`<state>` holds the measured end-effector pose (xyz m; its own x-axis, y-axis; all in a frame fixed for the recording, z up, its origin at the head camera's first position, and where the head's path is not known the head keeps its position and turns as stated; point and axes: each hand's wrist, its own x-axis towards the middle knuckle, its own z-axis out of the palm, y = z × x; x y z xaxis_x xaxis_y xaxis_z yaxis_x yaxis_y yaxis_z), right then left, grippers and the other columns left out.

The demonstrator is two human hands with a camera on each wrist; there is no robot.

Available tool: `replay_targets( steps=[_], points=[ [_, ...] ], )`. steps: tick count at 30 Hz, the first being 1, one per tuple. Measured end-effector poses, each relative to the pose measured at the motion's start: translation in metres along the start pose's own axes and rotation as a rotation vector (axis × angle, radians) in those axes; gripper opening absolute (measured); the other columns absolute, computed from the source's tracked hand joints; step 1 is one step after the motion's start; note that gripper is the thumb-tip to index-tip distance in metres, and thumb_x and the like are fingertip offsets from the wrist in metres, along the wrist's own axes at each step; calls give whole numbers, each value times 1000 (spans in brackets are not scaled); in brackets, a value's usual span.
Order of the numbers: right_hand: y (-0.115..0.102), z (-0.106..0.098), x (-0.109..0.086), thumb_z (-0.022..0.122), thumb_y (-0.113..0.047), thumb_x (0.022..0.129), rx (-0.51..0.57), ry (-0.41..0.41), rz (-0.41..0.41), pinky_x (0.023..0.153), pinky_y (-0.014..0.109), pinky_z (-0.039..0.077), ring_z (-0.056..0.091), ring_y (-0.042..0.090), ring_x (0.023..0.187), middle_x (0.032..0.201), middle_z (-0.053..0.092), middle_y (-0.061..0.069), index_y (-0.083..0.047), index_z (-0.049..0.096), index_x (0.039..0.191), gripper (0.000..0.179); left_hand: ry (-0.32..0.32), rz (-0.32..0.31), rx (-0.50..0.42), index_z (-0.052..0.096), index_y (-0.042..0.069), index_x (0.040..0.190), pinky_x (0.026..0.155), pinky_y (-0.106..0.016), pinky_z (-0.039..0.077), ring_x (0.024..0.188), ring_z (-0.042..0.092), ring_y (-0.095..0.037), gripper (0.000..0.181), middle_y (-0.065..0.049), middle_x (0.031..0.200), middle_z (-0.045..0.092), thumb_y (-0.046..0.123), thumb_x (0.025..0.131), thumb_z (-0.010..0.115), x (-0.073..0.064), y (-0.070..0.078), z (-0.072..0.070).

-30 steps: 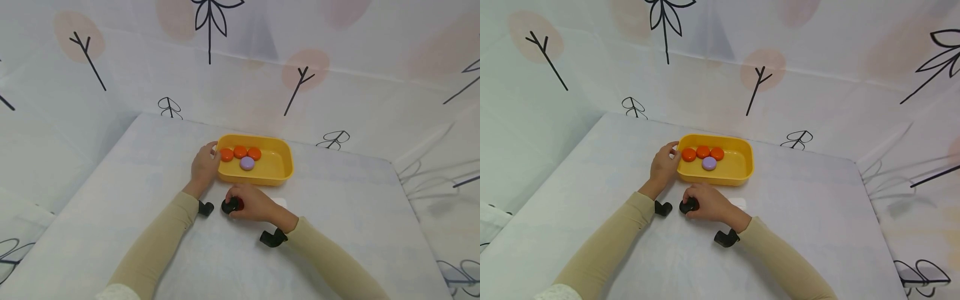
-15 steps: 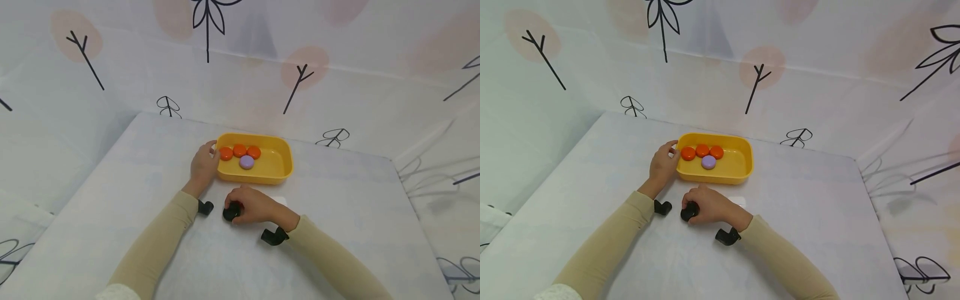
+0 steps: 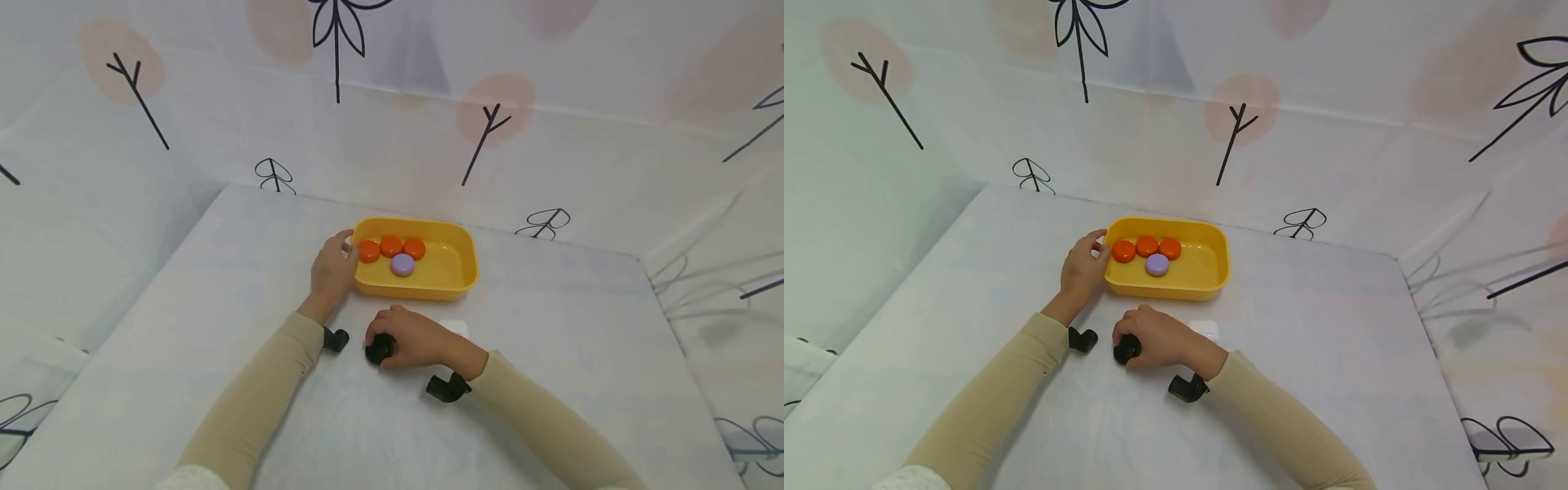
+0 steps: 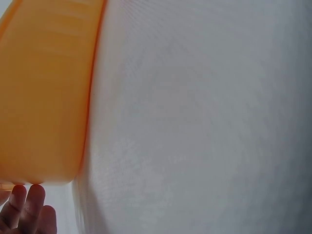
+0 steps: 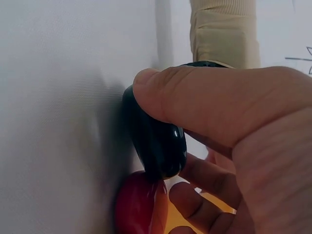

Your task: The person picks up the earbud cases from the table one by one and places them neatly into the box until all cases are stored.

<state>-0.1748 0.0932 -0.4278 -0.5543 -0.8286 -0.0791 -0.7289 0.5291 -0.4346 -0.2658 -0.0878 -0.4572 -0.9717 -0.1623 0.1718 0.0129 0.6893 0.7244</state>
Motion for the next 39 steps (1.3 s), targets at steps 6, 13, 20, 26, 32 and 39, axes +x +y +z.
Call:
replay_targets(
  steps=[6,13,20,26,32,39],
  points=[
    [1,0,-1,68,-27,71,19,-2,-12,78,21,41,45,8,88,95,55,-9,-24,59,96,26,-1,-1,0,44,23,126,64,-28,41,76,48,-16,44,1,93,52,35,85,40,0,-2,1],
    [6,-13,-2,62,-29,76,78,148,11,76,26,46,52,14,88,94,57,-6,-22,56,98,23,-3,-7,16,44,24,126,66,-30,42,76,48,-17,43,1,94,52,35,85,39,1,1,0],
    [8,-32,-3,64,-23,75,157,300,61,76,34,46,52,17,89,96,58,-7,-23,58,97,23,-10,-20,6,43,25,127,67,-29,45,76,48,-16,44,1,96,52,37,85,40,1,4,-1],
    [15,-40,-2,65,-23,73,137,443,115,72,32,47,52,15,88,94,59,-8,-21,60,95,22,-18,-31,-1,43,25,127,67,-29,43,77,48,-16,43,2,96,51,37,85,40,-2,1,-1],
    [30,-42,6,64,-26,74,142,592,231,75,31,47,54,13,83,91,62,-2,-14,62,92,22,-8,-23,0,43,24,127,65,-28,43,76,48,-16,44,2,95,51,36,85,40,-2,0,0],
    [49,-45,15,63,-32,75,156,599,326,74,32,46,55,23,88,96,60,1,-14,62,94,27,-7,-27,19,43,26,127,64,-27,42,74,48,-16,44,3,95,51,36,85,40,0,-1,2]
  ],
)
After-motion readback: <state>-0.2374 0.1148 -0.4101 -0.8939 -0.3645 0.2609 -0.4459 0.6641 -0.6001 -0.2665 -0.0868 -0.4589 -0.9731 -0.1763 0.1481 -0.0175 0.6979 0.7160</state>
